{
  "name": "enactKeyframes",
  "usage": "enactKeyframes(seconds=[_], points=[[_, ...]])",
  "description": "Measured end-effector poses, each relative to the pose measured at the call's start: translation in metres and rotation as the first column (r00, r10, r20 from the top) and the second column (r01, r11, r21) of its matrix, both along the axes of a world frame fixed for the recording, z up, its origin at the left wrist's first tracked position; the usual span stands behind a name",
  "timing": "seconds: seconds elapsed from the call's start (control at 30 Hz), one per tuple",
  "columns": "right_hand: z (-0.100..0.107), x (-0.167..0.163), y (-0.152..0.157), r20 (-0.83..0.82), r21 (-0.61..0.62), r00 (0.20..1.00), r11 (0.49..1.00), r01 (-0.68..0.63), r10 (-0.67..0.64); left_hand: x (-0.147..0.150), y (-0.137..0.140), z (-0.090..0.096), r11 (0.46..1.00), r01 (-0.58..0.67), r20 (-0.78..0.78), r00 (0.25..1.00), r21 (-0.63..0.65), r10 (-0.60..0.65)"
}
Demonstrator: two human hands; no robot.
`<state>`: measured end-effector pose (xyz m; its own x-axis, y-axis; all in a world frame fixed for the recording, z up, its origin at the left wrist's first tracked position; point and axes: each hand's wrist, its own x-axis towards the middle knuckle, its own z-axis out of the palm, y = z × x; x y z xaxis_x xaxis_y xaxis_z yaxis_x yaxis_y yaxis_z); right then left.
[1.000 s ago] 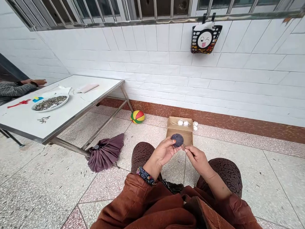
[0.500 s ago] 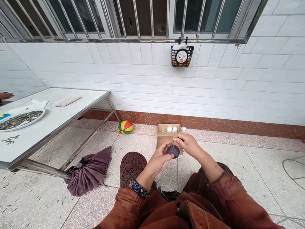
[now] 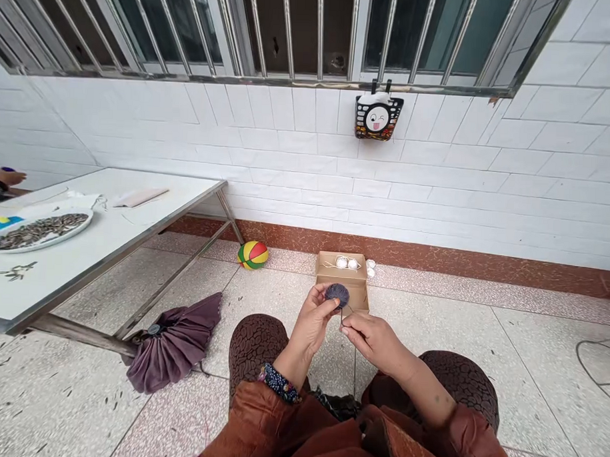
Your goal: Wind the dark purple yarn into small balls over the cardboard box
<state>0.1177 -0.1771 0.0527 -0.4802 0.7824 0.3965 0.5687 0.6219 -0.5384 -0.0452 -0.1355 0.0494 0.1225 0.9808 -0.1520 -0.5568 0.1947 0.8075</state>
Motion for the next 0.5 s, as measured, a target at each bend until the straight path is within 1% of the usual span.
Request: enactKeyframes(seconds=[0.07,0.13,0.17,0.23,0.3,0.37,0.4,0.47,0.5], points=[[0.019,0.000,0.005,0.006,0.036,0.999,0.999,-0.037,0.037,0.001,0.000,-0.006,0.998,-0.031,-0.070,0.997,0.047,0.034],[0.034,0.002,0.018,0.002,0.063,0.999,0.997,-0.033,0.033,0.002,-0.001,-0.010,0.996,-0.031,-0.124,0.991,0.083,0.041],[0.039,0.003,0.027,-0.003,0.073,1.000,0.997,-0.026,0.026,0.003,-0.002,-0.011,0.996,-0.017,-0.142,0.989,0.093,0.030],[0.042,0.009,0.047,-0.022,0.081,1.000,0.997,0.008,-0.006,0.004,-0.004,-0.010,0.994,0.050,-0.162,0.986,0.099,-0.033],[0.036,0.014,0.065,-0.087,0.084,0.996,0.996,0.042,-0.035,0.005,-0.007,-0.006,0.986,0.136,-0.148,0.982,0.098,-0.121],[0.020,0.018,0.074,-0.145,0.034,0.984,0.994,0.107,-0.101,0.005,-0.010,-0.002,0.975,0.206,-0.084,0.976,0.082,-0.200],[0.010,0.018,0.074,-0.165,-0.006,0.976,0.990,0.141,-0.140,0.005,-0.011,0.000,0.973,0.222,-0.037,0.975,0.070,-0.220],[-0.013,0.016,0.066,-0.192,-0.090,0.960,0.977,0.191,-0.206,0.004,-0.012,0.003,0.977,0.207,0.050,0.977,0.044,-0.209],[-0.024,0.014,0.060,-0.197,-0.126,0.956,0.973,0.193,-0.215,0.003,-0.012,0.003,0.983,0.182,0.079,0.980,0.030,-0.184]])
